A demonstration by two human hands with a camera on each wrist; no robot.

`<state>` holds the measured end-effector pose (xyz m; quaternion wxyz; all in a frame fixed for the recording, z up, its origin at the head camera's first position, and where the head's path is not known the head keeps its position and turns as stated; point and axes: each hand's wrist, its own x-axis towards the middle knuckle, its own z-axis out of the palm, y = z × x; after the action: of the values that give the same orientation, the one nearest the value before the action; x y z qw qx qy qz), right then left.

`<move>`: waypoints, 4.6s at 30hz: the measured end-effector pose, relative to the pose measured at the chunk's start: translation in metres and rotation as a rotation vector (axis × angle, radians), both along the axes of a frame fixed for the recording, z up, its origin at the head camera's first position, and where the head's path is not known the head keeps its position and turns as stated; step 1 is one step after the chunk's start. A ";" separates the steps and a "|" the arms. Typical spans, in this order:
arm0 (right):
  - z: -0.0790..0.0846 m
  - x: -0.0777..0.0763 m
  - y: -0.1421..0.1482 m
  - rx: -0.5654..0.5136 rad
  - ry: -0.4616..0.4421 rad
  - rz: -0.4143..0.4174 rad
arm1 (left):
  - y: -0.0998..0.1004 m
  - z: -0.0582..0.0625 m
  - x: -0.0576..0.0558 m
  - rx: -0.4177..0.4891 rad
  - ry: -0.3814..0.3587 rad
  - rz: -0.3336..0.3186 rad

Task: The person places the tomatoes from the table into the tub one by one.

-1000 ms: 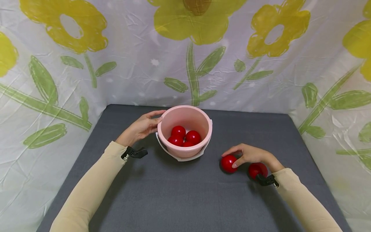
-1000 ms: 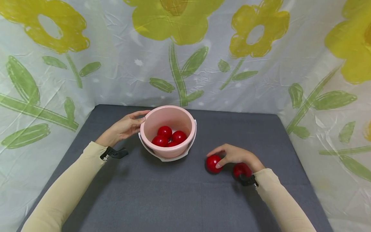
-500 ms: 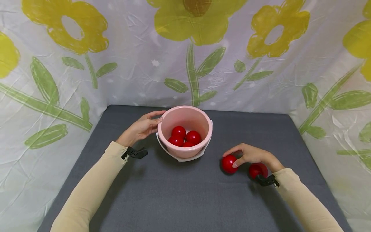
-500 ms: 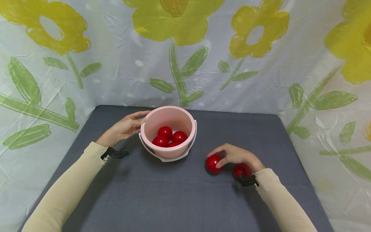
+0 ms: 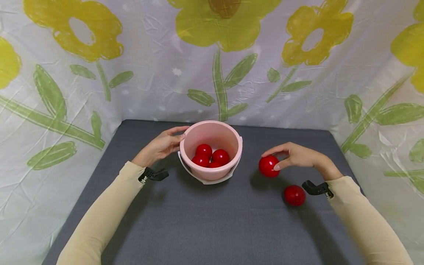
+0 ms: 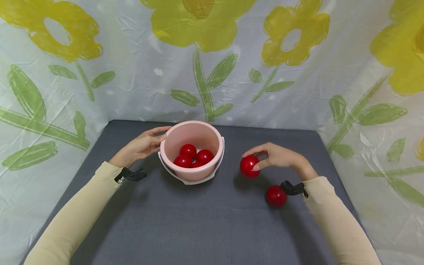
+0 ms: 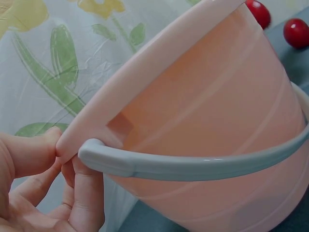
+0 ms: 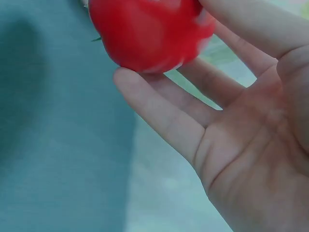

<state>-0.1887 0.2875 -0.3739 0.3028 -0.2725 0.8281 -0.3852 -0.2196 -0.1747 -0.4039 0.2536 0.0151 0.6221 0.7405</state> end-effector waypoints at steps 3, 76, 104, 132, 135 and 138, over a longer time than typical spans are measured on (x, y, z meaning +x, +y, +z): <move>0.021 -0.005 -0.001 -0.003 0.022 -0.001 | -0.001 -0.001 0.000 -0.003 0.000 -0.002; 0.085 -0.093 -0.169 0.078 -0.018 0.188 | 0.000 0.000 -0.003 -0.026 -0.008 0.002; 0.053 -0.095 -0.208 0.187 0.015 0.322 | -0.001 -0.002 -0.004 -0.038 -0.007 -0.005; 0.070 -0.091 -0.182 0.167 -0.017 0.269 | 0.000 -0.002 -0.002 0.023 -0.009 -0.021; 0.077 -0.087 -0.167 0.145 -0.037 0.238 | 0.000 -0.002 -0.002 0.033 -0.010 -0.024; 0.082 -0.082 -0.152 0.099 -0.041 0.221 | 0.000 -0.001 -0.002 0.029 -0.008 -0.017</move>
<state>-0.2711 0.1356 -0.2922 0.3733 -0.3390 0.8047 -0.3134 -0.2218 -0.1748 -0.4053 0.2623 0.0212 0.6101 0.7474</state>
